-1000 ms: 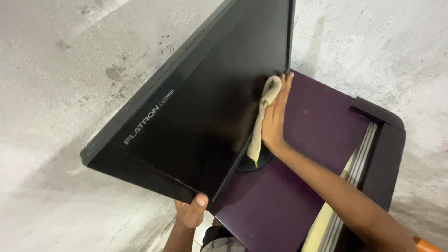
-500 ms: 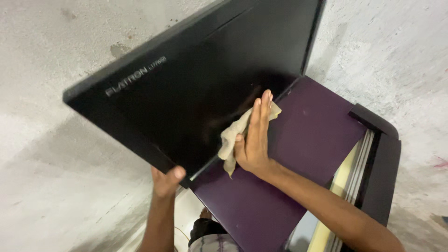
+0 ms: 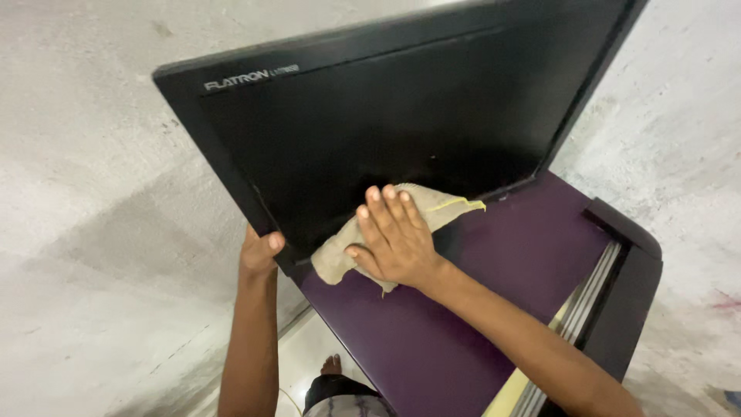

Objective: The person wipes the exterior and interior top edge of a small refrigerator and then cleans the frame and screen of a computer monitor with a cloth.

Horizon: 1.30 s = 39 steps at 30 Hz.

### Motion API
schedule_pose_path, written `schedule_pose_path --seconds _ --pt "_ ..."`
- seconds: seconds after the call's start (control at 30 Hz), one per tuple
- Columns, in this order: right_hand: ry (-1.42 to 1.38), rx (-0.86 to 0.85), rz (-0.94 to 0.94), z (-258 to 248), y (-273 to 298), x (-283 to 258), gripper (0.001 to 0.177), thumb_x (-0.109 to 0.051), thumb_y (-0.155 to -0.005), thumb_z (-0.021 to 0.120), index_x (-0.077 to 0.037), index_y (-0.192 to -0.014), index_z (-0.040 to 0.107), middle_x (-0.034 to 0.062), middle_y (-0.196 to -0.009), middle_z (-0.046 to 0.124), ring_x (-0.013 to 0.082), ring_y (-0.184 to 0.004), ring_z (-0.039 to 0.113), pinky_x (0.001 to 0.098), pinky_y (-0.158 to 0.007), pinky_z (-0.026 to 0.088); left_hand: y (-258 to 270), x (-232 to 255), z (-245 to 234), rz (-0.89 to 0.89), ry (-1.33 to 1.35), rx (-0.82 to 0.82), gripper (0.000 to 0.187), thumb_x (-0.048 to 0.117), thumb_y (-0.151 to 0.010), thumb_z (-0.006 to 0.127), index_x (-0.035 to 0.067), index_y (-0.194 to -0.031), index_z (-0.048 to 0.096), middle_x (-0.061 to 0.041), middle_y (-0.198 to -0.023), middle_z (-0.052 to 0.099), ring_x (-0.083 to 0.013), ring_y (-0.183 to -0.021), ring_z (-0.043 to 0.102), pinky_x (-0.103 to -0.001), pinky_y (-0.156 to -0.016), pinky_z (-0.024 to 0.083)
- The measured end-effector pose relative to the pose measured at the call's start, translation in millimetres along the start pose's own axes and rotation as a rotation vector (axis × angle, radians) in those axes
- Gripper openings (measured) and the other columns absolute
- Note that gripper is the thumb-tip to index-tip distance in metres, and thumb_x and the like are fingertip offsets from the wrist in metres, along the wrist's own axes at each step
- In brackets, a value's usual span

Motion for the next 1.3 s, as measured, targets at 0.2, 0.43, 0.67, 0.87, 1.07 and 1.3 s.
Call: schedule_pose_path --seconds 0.2,0.43,0.67,0.87,1.07,1.3 --pt "0.077 -0.047 -0.089 1.7 -30.5 -6.2 0.063 -0.041 -0.117 0.049 0.007 -0.157 0.037 0.0257 -0.161 0.04 0.0377 -0.156 0.027 0.051 -0.131 0.019 -17.8 2.8 4.6 -0.098 0.075 0.032 0.112 0.042 -0.073 0.086 -0.011 -0.157 0.034 -0.022 -0.155 0.048 -0.0354 -0.142 0.049 -0.043 -0.119 0.037" --pt "0.126 -0.089 -0.124 6.6 -39.2 -5.2 0.066 -0.04 -0.115 0.055 0.007 -0.157 0.037 0.0256 -0.162 0.038 0.0381 -0.157 0.024 0.0519 -0.13 0.018 -36.6 2.8 -0.1 -0.077 0.106 -0.073 0.113 0.04 -0.075 0.088 -0.009 -0.158 0.029 -0.02 -0.159 0.044 -0.0319 -0.147 0.045 -0.041 -0.124 0.034" --pt "-0.055 -0.163 -0.08 27.9 -3.9 8.2 0.077 -0.03 -0.11 0.073 0.003 -0.163 0.027 0.0267 -0.166 0.026 0.043 -0.159 0.02 0.0583 -0.131 0.018 -48.7 -41.4 -53.7 -0.166 0.181 -0.074 0.11 0.036 -0.071 0.096 -0.014 -0.154 0.043 -0.022 -0.147 0.058 -0.0337 -0.134 0.058 -0.043 -0.115 0.048" --pt "-0.042 -0.331 0.085 7.1 19.5 58.5 0.089 -0.036 -0.11 0.073 -0.004 -0.167 0.013 0.0274 -0.173 0.017 0.0405 -0.163 0.012 0.0599 -0.13 0.007 -69.6 -55.8 -68.5 -0.181 0.359 -0.009 0.108 0.032 -0.066 0.098 -0.008 -0.152 0.046 -0.019 -0.136 0.062 -0.0343 -0.119 0.064 -0.042 -0.1 0.054" --pt "0.362 -0.137 0.257 -59.7 11.5 117.3 0.083 -0.055 -0.115 0.045 -0.005 -0.17 0.008 0.024 -0.174 0.001 0.0423 -0.162 -0.005 0.0586 -0.13 -0.004 -60.2 -52.2 -57.9 -0.155 0.392 0.004 0.108 0.028 -0.067 0.096 -0.006 -0.154 0.041 -0.019 -0.142 0.059 -0.0341 -0.127 0.061 -0.04 -0.109 0.05" --pt "0.615 -0.052 0.554 -109.1 18.2 169.5 0.084 -0.057 -0.109 0.035 -0.015 -0.17 -0.003 0.0092 -0.174 -0.013 0.0263 -0.158 -0.012 0.0472 -0.131 -0.007 -66.5 -60.0 -63.1 -0.13 0.368 -0.158 0.104 0.029 -0.072 0.092 -0.006 -0.154 0.04 -0.019 -0.147 0.056 -0.0333 -0.135 0.057 -0.043 -0.117 0.046"
Point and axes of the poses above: each hand's wrist, its own y-axis away from the middle knuckle, its own z-axis out of the palm, x = y × z, the point moved 2 cm from there along -y, towards the middle knuckle
